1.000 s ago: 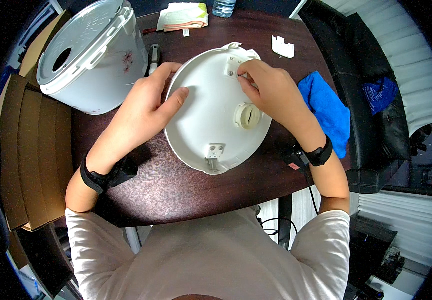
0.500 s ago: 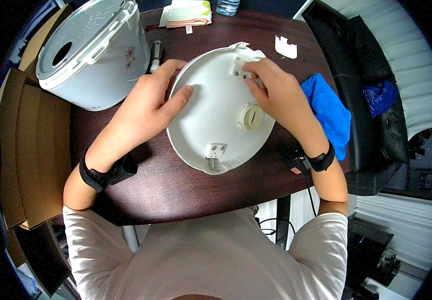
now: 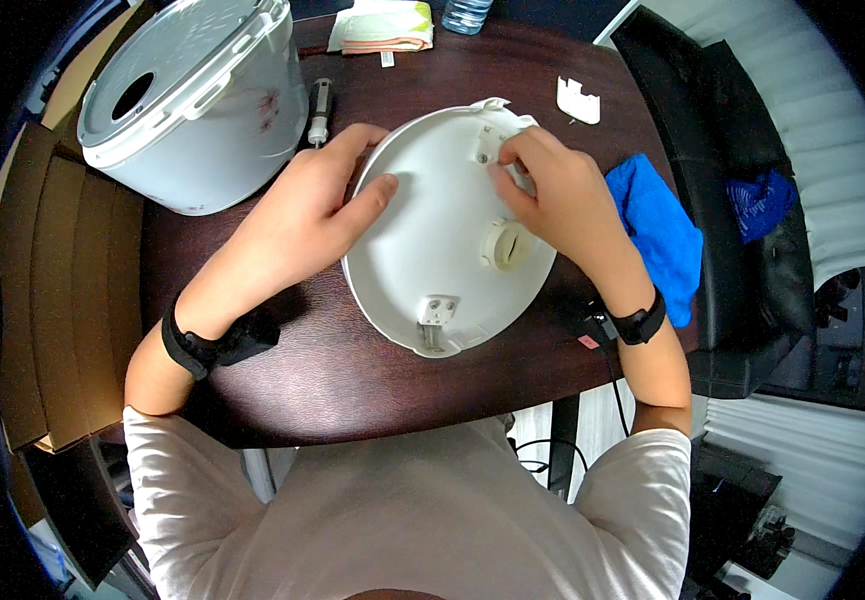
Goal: The person cleans a white plastic lid with a blue cloth, then inserts a small cylindrical component into the center. They attach a curved white plastic piece to the lid and use a screwdriver to tighten screws into the lid's interior.
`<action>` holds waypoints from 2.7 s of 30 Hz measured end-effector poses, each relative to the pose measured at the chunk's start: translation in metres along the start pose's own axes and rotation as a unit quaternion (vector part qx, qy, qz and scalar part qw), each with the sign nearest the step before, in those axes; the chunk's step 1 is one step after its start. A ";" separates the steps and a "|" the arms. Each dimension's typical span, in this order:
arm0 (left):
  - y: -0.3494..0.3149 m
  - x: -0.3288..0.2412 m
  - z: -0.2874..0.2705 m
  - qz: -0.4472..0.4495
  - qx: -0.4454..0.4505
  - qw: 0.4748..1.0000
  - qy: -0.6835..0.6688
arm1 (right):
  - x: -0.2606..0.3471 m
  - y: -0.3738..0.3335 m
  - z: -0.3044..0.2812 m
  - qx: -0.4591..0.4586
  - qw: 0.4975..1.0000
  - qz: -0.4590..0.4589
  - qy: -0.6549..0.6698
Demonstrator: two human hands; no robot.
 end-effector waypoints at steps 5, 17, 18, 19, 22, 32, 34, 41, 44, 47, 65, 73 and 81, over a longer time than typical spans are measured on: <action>0.000 0.002 0.001 -0.010 0.006 1.000 0.010 | 0.008 0.000 0.002 0.025 0.998 -0.036 -0.050; 0.000 -0.003 0.001 0.007 0.009 1.000 0.002 | -0.017 -0.001 0.016 0.061 0.985 0.092 0.133; 0.000 -0.003 0.001 0.012 0.011 1.000 0.000 | -0.017 -0.004 0.012 0.055 0.983 0.094 0.147; 0.001 0.000 0.001 0.003 0.015 1.000 0.000 | -0.018 -0.005 0.008 0.049 0.981 0.096 0.160; 0.002 0.002 0.002 0.000 0.016 1.000 0.001 | -0.016 -0.008 -0.002 0.056 0.986 0.094 0.129; 0.003 0.002 0.002 -0.004 0.020 1.000 -0.016 | 0.011 0.004 0.003 0.067 0.991 -0.015 -0.112; 0.003 0.002 0.002 0.004 0.018 1.000 -0.012 | 0.013 0.006 0.005 0.081 0.988 -0.029 -0.128; 0.001 0.005 0.004 0.006 -0.004 1.000 -0.013 | 0.003 0.008 0.018 0.056 0.997 0.026 -0.050; -0.001 0.007 0.006 -0.010 -0.012 1.000 -0.011 | -0.018 0.002 0.029 0.109 0.977 0.147 0.105; 0.000 0.009 0.005 -0.003 -0.005 0.999 -0.043 | -0.037 0.000 0.015 0.170 0.919 0.267 0.233; -0.001 0.029 0.006 -0.119 0.139 0.977 -0.110 | 0.044 0.191 0.090 0.260 0.895 -0.289 -0.219; 0.003 0.028 0.005 -0.130 0.157 0.975 -0.089 | 0.034 0.199 0.126 0.308 0.867 -0.306 -0.246; 0.001 0.032 0.007 -0.136 0.152 0.975 -0.090 | 0.031 0.198 0.121 0.374 0.876 -0.268 -0.146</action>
Point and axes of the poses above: each hand's wrist, its own y-axis towards the middle knuckle, its own z-axis out of the palm, x = y × z, the point moved 9 cm from there along y, towards the middle knuckle, and after that the axes turned 8 degrees about x, right-handed, at the moved point
